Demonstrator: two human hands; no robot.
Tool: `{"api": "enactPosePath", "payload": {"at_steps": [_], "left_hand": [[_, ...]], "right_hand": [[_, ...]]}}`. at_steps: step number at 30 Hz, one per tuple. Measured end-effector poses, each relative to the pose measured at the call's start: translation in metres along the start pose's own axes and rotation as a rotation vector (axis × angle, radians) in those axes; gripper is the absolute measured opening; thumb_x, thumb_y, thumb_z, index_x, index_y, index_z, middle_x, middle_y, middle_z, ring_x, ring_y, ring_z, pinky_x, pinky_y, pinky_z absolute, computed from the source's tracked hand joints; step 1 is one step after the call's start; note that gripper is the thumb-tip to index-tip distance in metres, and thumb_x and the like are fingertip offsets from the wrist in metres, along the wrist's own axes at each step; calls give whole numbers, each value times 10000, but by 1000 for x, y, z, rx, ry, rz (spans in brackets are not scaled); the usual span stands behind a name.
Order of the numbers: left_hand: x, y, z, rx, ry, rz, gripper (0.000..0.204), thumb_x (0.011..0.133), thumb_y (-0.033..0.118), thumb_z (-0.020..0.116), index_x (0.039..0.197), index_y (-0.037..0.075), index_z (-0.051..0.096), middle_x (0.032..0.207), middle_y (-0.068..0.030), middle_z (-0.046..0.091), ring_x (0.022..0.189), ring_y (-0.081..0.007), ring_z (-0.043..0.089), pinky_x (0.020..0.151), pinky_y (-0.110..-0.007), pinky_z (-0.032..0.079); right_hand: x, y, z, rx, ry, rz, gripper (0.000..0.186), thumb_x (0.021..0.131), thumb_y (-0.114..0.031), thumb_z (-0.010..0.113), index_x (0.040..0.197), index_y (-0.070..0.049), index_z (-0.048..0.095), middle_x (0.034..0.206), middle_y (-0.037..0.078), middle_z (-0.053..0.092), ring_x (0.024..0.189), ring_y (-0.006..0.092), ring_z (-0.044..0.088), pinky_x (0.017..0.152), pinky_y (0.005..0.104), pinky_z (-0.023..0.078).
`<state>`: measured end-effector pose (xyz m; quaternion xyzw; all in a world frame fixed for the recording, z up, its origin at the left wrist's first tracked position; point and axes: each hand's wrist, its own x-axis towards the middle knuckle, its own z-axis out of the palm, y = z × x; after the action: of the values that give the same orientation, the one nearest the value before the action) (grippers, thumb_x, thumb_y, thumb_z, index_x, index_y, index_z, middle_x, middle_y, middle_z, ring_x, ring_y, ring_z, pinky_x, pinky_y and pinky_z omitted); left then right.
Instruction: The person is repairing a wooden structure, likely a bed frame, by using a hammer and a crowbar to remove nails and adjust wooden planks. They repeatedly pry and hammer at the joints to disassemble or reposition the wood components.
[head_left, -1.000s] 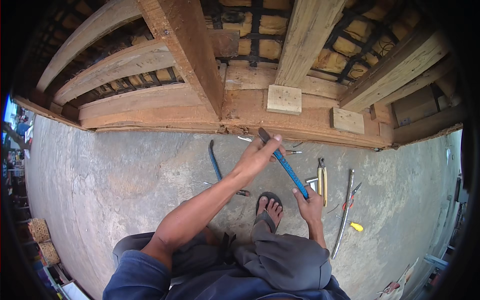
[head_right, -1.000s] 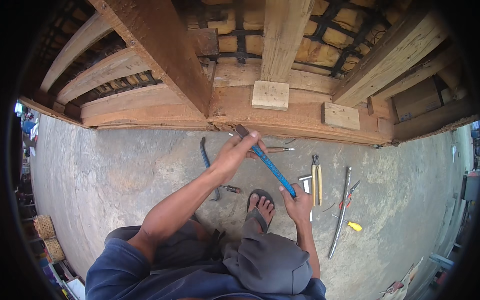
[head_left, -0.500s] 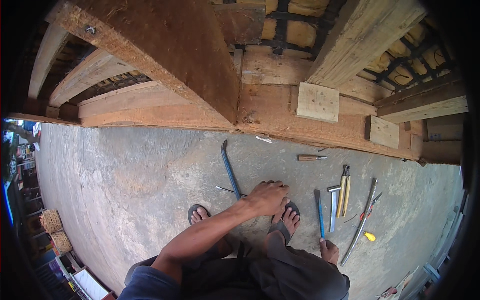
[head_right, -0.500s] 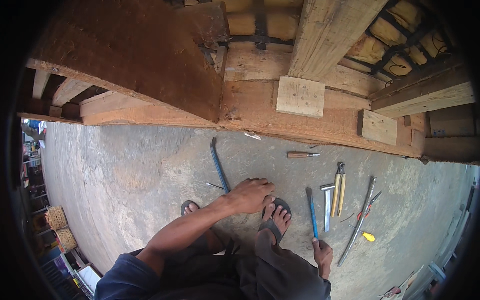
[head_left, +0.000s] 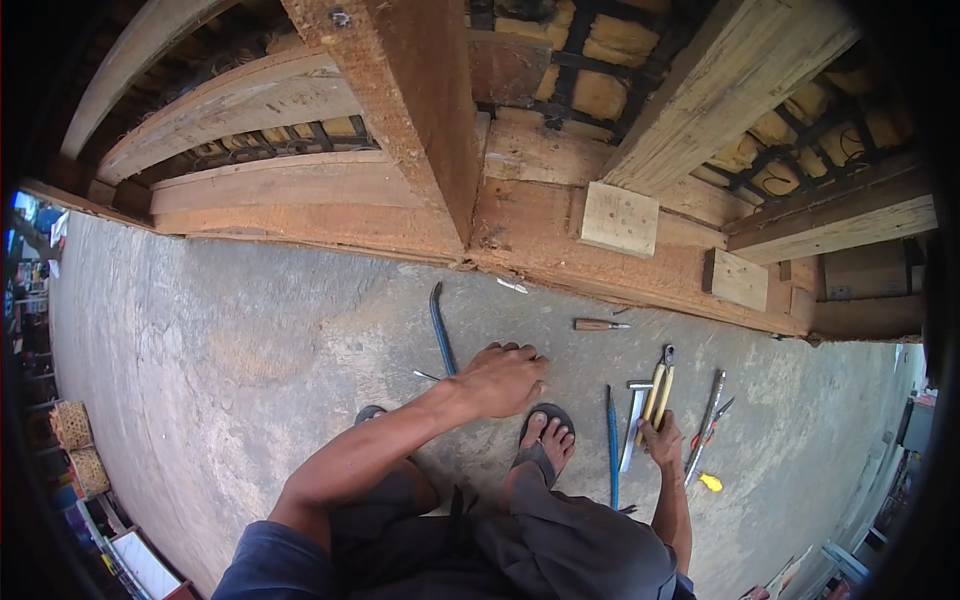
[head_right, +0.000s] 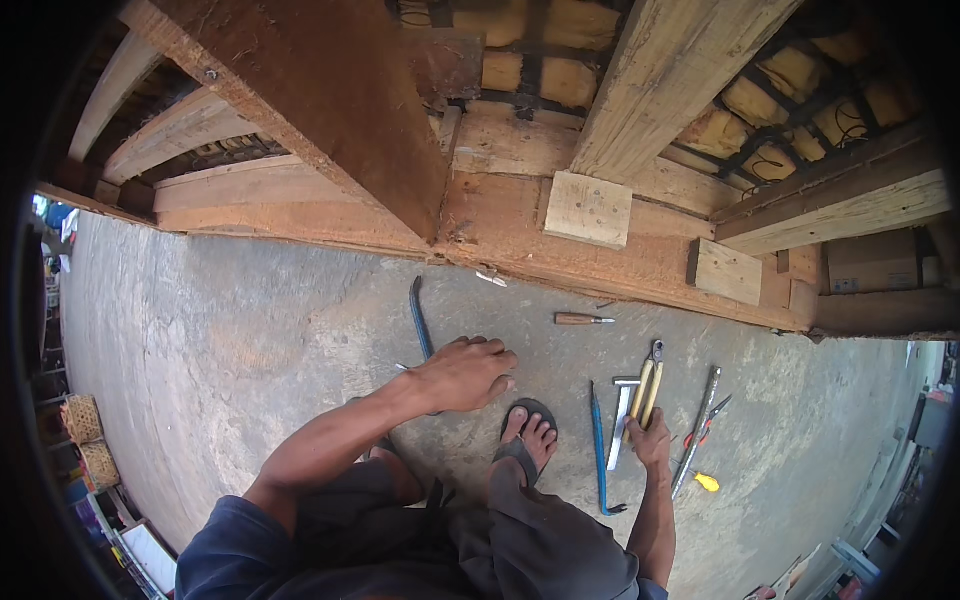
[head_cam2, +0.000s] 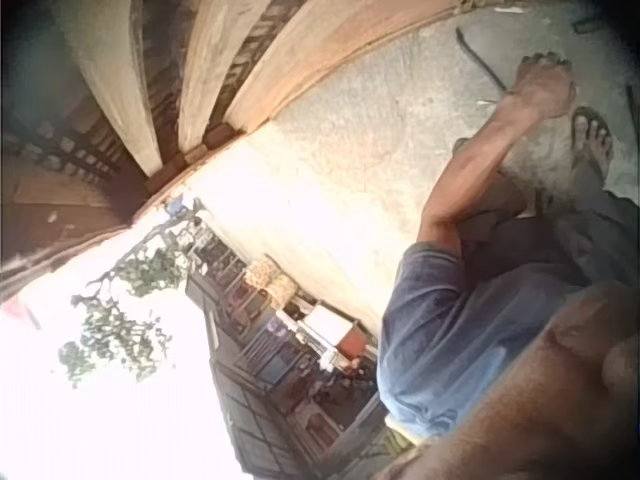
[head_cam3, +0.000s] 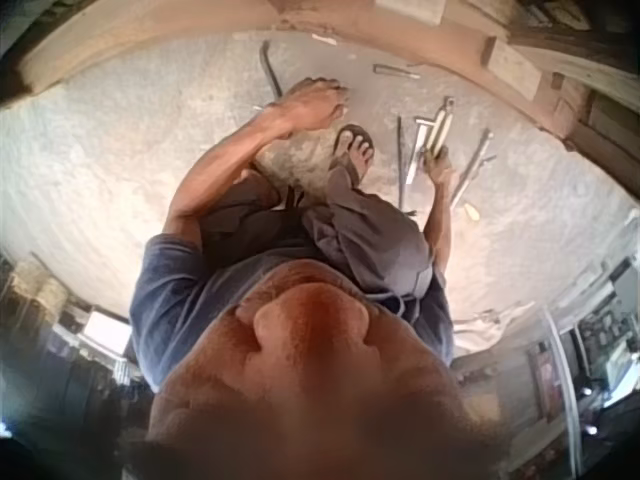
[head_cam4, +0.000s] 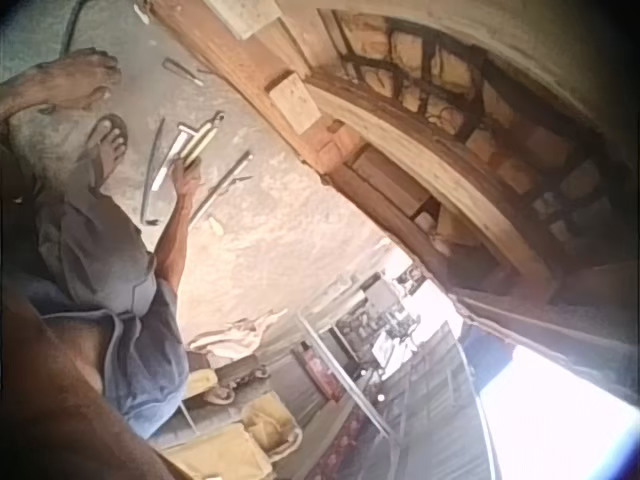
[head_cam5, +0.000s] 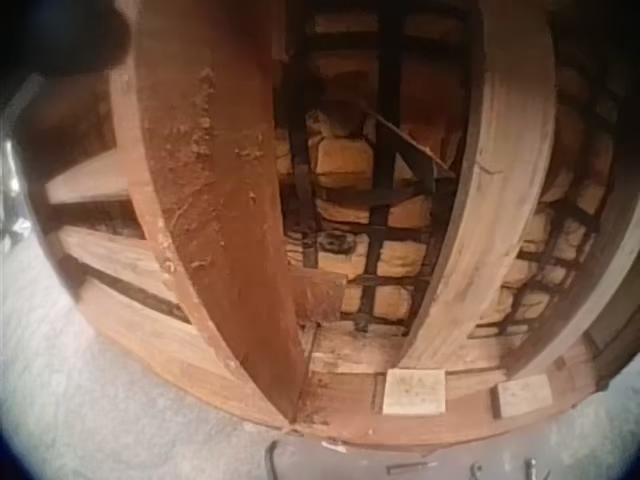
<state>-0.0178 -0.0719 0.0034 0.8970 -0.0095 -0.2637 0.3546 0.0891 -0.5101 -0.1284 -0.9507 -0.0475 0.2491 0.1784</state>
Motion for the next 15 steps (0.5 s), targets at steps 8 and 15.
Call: {"api": "enactPosePath", "payload": {"at_steps": [8, 15], "left_hand": [[-85, -34, -122, 119, 173, 202, 192, 964, 134, 615, 1098, 6, 664, 1047, -172, 667, 1030, -356, 660, 897, -475, 522], [-159, 36, -293, 424, 1574, 768, 147, 942, 60, 600, 1075, 16, 647, 840, -124, 658, 693, -178, 638, 603, -315, 525]], "right_hand": [[-27, -75, -16, 130, 5, 33, 349, 803, -107, 643, 1127, -22, 545, 918, 236, 655, 831, 442, 671, 749, 498, 538], [-51, -316, -146, -420, -48, -706, 321, 839, -37, 615, 1135, -53, 493, 979, 195, 605, 904, 425, 645, 758, 516, 521]]}}
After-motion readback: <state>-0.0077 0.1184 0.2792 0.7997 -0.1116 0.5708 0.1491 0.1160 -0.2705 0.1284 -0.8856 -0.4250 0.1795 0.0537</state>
